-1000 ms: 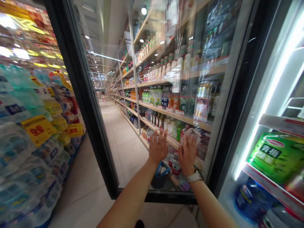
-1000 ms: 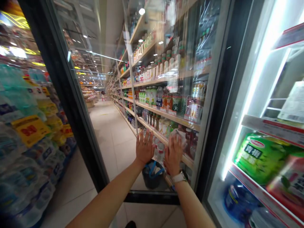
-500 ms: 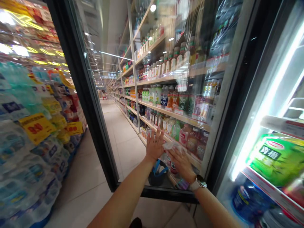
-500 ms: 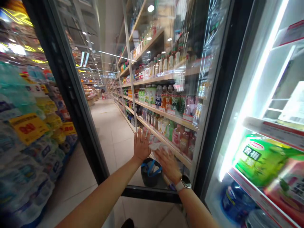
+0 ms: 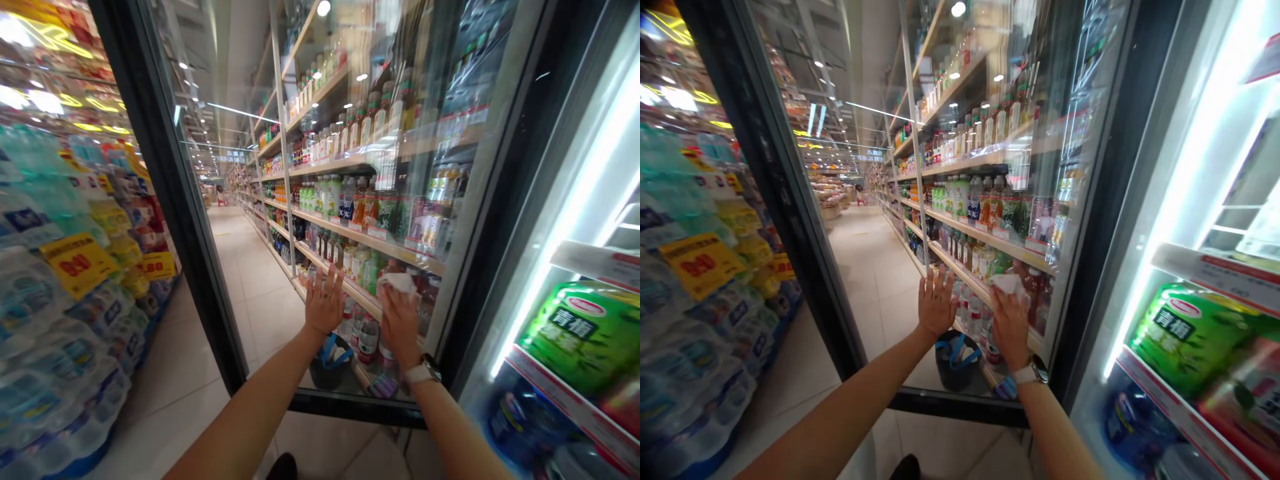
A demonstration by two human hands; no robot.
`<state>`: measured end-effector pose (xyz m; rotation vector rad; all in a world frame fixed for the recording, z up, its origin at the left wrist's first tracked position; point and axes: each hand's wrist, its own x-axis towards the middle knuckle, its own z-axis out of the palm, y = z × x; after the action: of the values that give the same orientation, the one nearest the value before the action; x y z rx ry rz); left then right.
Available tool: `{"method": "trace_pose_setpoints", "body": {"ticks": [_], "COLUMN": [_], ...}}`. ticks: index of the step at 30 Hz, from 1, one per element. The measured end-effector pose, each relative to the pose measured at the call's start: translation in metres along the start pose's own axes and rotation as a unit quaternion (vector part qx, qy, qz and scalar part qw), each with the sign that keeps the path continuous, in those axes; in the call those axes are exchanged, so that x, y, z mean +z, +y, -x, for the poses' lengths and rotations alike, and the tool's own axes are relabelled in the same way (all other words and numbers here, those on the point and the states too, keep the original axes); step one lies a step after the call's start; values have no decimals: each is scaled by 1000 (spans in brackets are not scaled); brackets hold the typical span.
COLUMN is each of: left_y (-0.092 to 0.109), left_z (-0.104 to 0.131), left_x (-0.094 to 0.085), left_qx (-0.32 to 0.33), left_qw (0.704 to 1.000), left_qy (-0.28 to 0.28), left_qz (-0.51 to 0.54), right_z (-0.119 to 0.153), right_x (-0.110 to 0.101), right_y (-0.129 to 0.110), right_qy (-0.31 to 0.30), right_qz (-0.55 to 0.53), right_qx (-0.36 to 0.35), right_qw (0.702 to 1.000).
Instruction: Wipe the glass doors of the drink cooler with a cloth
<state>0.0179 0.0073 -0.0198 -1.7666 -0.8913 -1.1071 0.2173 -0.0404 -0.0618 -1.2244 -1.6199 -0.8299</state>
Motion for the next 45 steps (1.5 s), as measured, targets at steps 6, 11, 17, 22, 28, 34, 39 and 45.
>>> {"method": "trace_pose_setpoints", "body": {"ticks": [6, 11, 17, 22, 28, 34, 39, 45], "left_y": [2, 2, 2, 2, 3, 4, 5, 5], "left_z": [0, -1, 0, 1, 0, 1, 4, 4], "left_x": [-1, -5, -5, -4, -4, -4, -6, -7], "left_qx": [-3, -2, 0, -2, 1, 1, -4, -3], "left_qw": [1000, 1000, 1000, 1000, 1000, 1000, 1000, 1000], "left_qy": [-3, -3, 7, -6, -2, 5, -11, 1], "left_qz": [4, 3, -4, -4, -10, -13, -3, -6], "right_z": [48, 13, -21, 7, 53, 31, -12, -2], "right_x": [17, -4, -14, 9, 25, 9, -15, -1], "right_y": [-17, 16, 30, -7, -33, -10, 19, -10], "right_qy": [-74, 5, 183, 95, -38, -6, 166, 149], "right_qz": [-68, 15, 11, 0, -38, -17, 7, -24], "right_qx": [-243, -103, 174, 85, -141, -126, 161, 132], "right_qw": [965, 995, 968, 992, 988, 992, 973, 980]}}
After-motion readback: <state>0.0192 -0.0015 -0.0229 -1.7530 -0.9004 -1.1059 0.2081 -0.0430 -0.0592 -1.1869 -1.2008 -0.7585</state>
